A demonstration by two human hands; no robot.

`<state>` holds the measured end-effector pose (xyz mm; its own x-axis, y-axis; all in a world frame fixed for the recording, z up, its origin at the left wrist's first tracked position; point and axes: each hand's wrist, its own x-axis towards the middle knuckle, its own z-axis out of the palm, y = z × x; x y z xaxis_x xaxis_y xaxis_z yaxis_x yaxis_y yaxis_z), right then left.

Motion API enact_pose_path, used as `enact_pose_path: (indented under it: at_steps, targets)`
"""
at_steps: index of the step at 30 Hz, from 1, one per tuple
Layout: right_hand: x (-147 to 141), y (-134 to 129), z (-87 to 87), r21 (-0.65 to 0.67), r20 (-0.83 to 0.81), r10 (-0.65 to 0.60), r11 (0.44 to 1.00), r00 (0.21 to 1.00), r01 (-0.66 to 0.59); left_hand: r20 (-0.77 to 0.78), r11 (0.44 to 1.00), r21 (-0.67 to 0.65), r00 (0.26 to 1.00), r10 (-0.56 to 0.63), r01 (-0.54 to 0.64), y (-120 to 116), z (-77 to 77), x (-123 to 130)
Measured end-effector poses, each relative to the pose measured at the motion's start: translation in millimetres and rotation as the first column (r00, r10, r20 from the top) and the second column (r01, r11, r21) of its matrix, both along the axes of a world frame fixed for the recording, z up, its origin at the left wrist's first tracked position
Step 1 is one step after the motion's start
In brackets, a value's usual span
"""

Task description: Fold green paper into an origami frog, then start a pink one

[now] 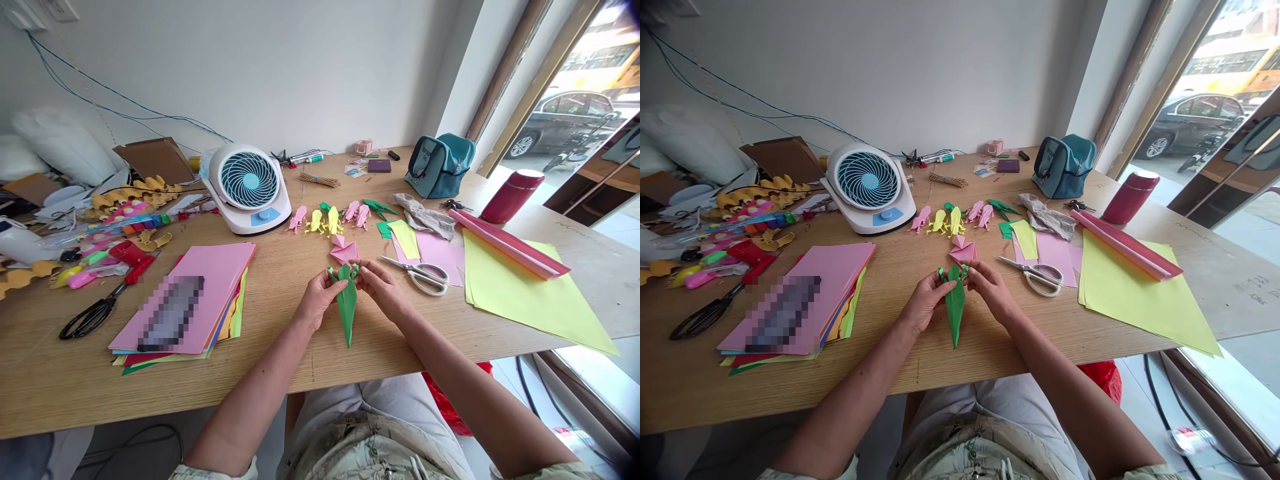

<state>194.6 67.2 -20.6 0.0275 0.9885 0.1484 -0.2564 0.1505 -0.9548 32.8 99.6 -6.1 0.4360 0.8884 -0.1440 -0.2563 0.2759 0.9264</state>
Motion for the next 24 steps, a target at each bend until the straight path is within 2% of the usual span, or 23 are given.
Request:
enact_pose_path:
  at_steps: [3, 10, 19, 24]
  targets:
    - [1.9, 2.8, -3.5, -0.028, -0.033, -0.030, 0.999, 0.999, 0.029, 0.013, 0.999, 0.030, 1.000, 0.011, -0.011, -0.3, 2.6, -0.4]
    - [-2.5, 2.4, -1.6, -0.031, -0.002, -0.047, 0.998, 0.999, 0.047, -0.034, 0.997, 0.028, 0.996, -0.077, 0.078, -1.9, -4.4, 1.2]
    - [-4.6, 1.7, -0.3, -0.055, 0.005, -0.045, 0.997, 0.999, 0.045, -0.007, 0.997, 0.054, 0.999, -0.047, 0.047, -5.1, -4.4, 6.2]
    - [-4.3, 0.0, 2.0, -0.040, 0.052, -0.056, 0.998, 0.997, 0.058, -0.030, 0.994, 0.105, 0.999, 0.025, -0.021, -1.5, -6.6, 5.8]
